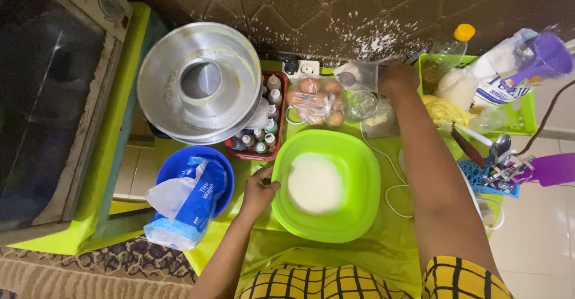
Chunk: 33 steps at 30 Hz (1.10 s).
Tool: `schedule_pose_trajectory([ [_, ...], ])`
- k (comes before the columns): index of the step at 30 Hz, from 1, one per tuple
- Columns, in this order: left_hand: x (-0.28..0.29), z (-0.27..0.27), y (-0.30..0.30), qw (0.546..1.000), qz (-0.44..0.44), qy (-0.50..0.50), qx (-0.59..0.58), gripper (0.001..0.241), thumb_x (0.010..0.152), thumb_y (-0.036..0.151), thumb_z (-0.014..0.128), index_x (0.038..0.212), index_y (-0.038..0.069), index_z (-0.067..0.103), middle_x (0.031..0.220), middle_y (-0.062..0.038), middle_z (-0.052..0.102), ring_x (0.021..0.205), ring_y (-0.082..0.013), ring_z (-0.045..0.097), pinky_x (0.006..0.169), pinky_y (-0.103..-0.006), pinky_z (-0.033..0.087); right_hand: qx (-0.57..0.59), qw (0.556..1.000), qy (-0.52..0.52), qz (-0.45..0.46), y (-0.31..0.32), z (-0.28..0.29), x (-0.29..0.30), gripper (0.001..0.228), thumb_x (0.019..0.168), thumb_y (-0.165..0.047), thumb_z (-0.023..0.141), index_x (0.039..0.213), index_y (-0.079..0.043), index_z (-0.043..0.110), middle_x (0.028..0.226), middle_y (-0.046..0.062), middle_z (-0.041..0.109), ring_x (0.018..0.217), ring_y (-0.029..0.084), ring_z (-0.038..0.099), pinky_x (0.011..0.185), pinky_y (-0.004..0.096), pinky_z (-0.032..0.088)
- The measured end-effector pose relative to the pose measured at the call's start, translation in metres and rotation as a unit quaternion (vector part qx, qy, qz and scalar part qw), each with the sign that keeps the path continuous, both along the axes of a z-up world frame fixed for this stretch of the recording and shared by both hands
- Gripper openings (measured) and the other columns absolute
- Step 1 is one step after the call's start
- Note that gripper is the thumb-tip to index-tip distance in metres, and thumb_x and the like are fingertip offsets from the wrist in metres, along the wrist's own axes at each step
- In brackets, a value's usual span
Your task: Measuring and pouring ingredients like flour and sugar into a bowl for baking.
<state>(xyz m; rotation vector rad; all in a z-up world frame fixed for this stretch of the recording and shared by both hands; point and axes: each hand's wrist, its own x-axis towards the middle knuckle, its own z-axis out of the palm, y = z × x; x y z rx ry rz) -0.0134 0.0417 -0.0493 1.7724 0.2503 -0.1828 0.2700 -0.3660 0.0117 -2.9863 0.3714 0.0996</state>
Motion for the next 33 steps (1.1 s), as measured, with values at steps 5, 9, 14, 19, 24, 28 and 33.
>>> schedule_pose_trajectory([
  [5, 0.000, 0.010, 0.001, 1.000, 0.007, 0.018, -0.013, 0.053, 0.069, 0.000, 0.074, 0.122, 0.003, 0.075, 0.114, -0.017, 0.075, 0.108, -0.0297, 0.070, 0.093, -0.0415, 0.059, 0.022, 0.993, -0.116, 0.029, 0.036, 0.064, -0.036, 0.031, 0.103, -0.022, 0.055, 0.090, -0.001, 0.073, 0.083, 0.029, 0.073, 0.089, 0.050, 0.074, 0.075, 0.059, 0.058],
  [9, -0.001, 0.007, -0.001, 0.999, 0.012, 0.015, -0.029, 0.053, 0.069, -0.002, 0.072, 0.122, 0.002, 0.075, 0.114, -0.019, 0.074, 0.109, -0.0299, 0.069, 0.094, -0.0413, 0.059, -0.121, 0.962, -0.221, 0.108, 0.040, 0.054, -0.045, 0.021, 0.099, -0.014, 0.055, 0.083, -0.010, 0.067, 0.070, 0.017, 0.073, 0.074, 0.036, 0.078, 0.064, 0.046, 0.062],
  [14, -0.003, -0.002, 0.000, 0.999, 0.017, 0.003, -0.043, 0.056, 0.068, -0.001, 0.072, 0.124, 0.002, 0.073, 0.115, -0.019, 0.074, 0.110, -0.0279, 0.068, 0.095, -0.0403, 0.058, 0.023, 0.971, -0.229, 0.059, 0.034, 0.018, -0.041, 0.021, 0.098, -0.020, 0.060, 0.091, -0.009, 0.077, 0.075, 0.023, 0.073, 0.077, 0.045, 0.075, 0.069, 0.055, 0.060],
  [19, -0.002, 0.001, -0.002, 1.000, 0.016, 0.000, -0.021, 0.054, 0.067, 0.003, 0.074, 0.121, 0.005, 0.076, 0.113, -0.016, 0.075, 0.112, -0.0280, 0.068, 0.098, -0.0395, 0.056, 0.145, 0.951, -0.260, -0.084, 0.009, -0.010, -0.022, 0.035, 0.095, -0.018, 0.048, 0.086, -0.012, 0.081, 0.088, 0.025, 0.074, 0.090, 0.053, 0.069, 0.080, 0.060, 0.056],
  [24, -0.001, -0.003, 0.001, 1.000, 0.004, -0.010, -0.009, 0.053, 0.068, 0.003, 0.075, 0.122, 0.003, 0.075, 0.115, -0.020, 0.074, 0.115, -0.0323, 0.067, 0.099, -0.0433, 0.055, 0.424, 0.856, -0.250, -0.157, -0.019, 0.006, -0.021, 0.020, 0.095, -0.007, 0.056, 0.089, -0.009, 0.075, 0.069, 0.015, 0.073, 0.046, 0.021, 0.070, 0.036, 0.033, 0.053],
  [28, -0.003, -0.005, -0.001, 1.000, 0.010, -0.014, -0.010, 0.053, 0.069, 0.003, 0.074, 0.123, 0.001, 0.074, 0.117, -0.021, 0.073, 0.118, -0.0328, 0.066, 0.101, -0.0440, 0.053, 0.500, 0.810, -0.247, -0.179, -0.031, 0.040, -0.050, 0.015, 0.093, -0.006, 0.058, 0.103, -0.012, 0.068, 0.072, 0.009, 0.072, 0.048, 0.012, 0.068, 0.039, 0.021, 0.052],
  [33, -0.006, 0.007, -0.008, 0.998, 0.049, 0.002, -0.039, 0.054, 0.072, -0.001, 0.073, 0.125, 0.004, 0.073, 0.111, -0.020, 0.075, 0.107, -0.0268, 0.070, 0.095, -0.0401, 0.058, 0.552, 0.776, -0.234, -0.193, -0.049, 0.052, -0.076, 0.011, 0.097, -0.008, 0.061, 0.096, -0.013, 0.070, 0.080, 0.010, 0.075, 0.053, 0.016, 0.072, 0.042, 0.024, 0.056],
])
